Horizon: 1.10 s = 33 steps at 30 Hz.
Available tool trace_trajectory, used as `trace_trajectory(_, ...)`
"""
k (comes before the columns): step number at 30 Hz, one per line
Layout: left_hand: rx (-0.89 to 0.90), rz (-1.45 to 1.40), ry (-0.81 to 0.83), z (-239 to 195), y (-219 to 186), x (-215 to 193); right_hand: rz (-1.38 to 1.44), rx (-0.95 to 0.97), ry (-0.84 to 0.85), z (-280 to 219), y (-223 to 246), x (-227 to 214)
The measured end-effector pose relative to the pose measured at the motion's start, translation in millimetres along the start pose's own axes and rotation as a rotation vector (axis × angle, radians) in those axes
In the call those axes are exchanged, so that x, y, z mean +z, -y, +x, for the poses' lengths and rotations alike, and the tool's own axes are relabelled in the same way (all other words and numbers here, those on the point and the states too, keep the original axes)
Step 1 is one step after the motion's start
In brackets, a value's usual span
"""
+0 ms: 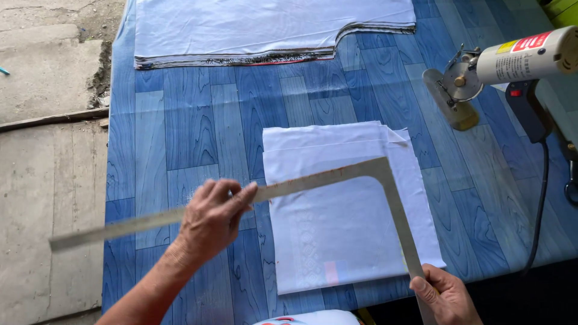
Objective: Marking fabric with chalk and a ruler before cutting it with an electric fabric cutter
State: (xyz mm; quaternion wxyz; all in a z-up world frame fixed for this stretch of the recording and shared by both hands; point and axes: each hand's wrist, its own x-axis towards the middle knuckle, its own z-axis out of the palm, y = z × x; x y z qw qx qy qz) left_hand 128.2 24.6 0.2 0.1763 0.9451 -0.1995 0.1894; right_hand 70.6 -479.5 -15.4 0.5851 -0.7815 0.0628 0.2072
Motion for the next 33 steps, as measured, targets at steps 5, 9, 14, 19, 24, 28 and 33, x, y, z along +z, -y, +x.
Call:
trace_trajectory(5, 0.043, 0.065, -0.242, 39.6, 0.1, -44.7, 0.224, -0.242, -0.042, -6.1, 26.8, 31.9)
trace_trajectory(9, -0.007, 0.169, -0.393, 59.1, -35.3, -65.8, 0.450, -0.447, -0.164, -3.7, 23.5, 73.3)
trace_trajectory(14, -0.101, -1.058, 0.042, 83.7, -126.6, -77.3, 0.796, -0.489, -0.208, 31.5, -28.0, 171.7)
trace_trajectory(19, -0.334, -1.327, -0.093, 85.5, -129.1, -80.7, 0.318, -0.569, 0.278, 10.3, 120.2, 191.9)
trace_trajectory(24, -0.410, -1.015, 0.106, 48.7, -83.7, -108.5, 0.141, -0.319, 0.216, -5.7, 80.6, 99.0)
trace_trajectory(28, -0.256, -0.745, 0.426, 15.4, -68.1, -82.5, -0.054, 0.096, -0.055, -36.7, 26.3, 36.4)
trace_trajectory(33, -0.103, -0.598, 0.642, 16.1, -88.9, -78.2, 0.231, 0.056, -0.023, -53.0, -8.7, 36.5)
